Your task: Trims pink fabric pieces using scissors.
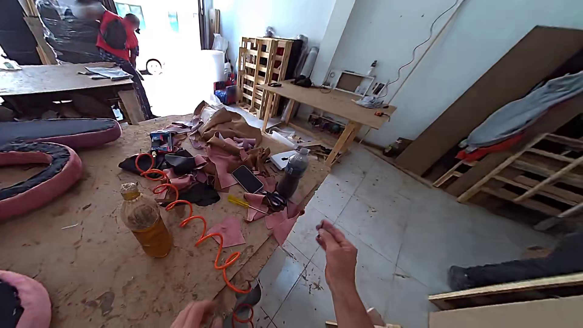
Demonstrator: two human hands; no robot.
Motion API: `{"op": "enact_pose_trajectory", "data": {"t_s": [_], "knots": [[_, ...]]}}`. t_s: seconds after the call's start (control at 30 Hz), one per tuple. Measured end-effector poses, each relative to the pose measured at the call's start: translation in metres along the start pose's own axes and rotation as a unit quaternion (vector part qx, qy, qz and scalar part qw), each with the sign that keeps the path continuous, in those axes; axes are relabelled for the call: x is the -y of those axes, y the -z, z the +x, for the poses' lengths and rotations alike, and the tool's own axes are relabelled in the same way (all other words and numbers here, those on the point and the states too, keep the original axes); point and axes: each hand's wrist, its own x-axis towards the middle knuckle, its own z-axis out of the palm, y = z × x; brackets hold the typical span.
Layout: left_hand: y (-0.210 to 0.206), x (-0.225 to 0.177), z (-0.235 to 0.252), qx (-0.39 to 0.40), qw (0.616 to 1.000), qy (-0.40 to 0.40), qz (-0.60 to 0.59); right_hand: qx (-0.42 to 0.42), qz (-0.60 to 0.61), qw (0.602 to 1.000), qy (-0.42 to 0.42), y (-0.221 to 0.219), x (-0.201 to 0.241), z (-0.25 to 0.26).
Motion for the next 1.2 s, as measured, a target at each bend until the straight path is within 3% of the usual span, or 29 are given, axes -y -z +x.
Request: {"op": "enact_pose_trajectory", "data": {"t_s": [0.13, 0.23, 0.33, 0.47, 0.6, 0.67, 0.77, 0.87, 0.97, 1.07, 1.2], "knots": [[-0.051, 0.031, 0.046, 0.049, 0.993, -0.035, 0.097, 0.137, -0.05, 0.989, -0.04, 0.009, -0.002, -0.081], [-0.084, 0.029, 0.088, 0.07, 0.984, -0.058, 0.153, 0.182, -0.059, 0.98, -0.054, 0.009, -0.006, -0.096], [-0.11, 0.039, 0.12, 0.093, 0.968, -0.092, 0.216, 0.197, -0.051, 0.976, -0.074, -0.003, -0.021, -0.087], [-0.114, 0.067, 0.158, 0.276, 0.933, -0.078, 0.219, 0.242, -0.033, 0.966, -0.088, -0.032, -0.045, -0.049], [-0.1, 0.089, 0.158, 0.289, 0.926, -0.069, 0.231, 0.313, -0.027, 0.945, -0.089, -0.061, -0.065, 0.004], [-0.091, 0.09, 0.151, 0.285, 0.921, -0.03, 0.262, 0.344, -0.041, 0.933, -0.094, -0.071, -0.07, 0.03], [-0.071, 0.082, 0.15, 0.301, 0.901, 0.092, 0.297, 0.378, -0.049, 0.92, -0.097, -0.085, -0.079, 0.063], [-0.053, 0.069, 0.165, 0.334, 0.881, 0.25, 0.223, 0.411, -0.058, 0.903, -0.109, -0.099, -0.081, 0.079], [-0.059, 0.075, 0.19, 0.284, 0.895, 0.342, 0.039, 0.485, -0.077, 0.859, -0.146, -0.115, -0.081, 0.076], [-0.08, 0.077, 0.214, 0.123, 0.905, 0.401, -0.071, 0.528, -0.11, 0.826, -0.161, -0.132, -0.083, 0.064], [-0.092, 0.056, 0.24, -0.114, 0.88, 0.416, -0.198, 0.513, -0.056, 0.831, -0.208, -0.141, -0.07, 0.055]]}}
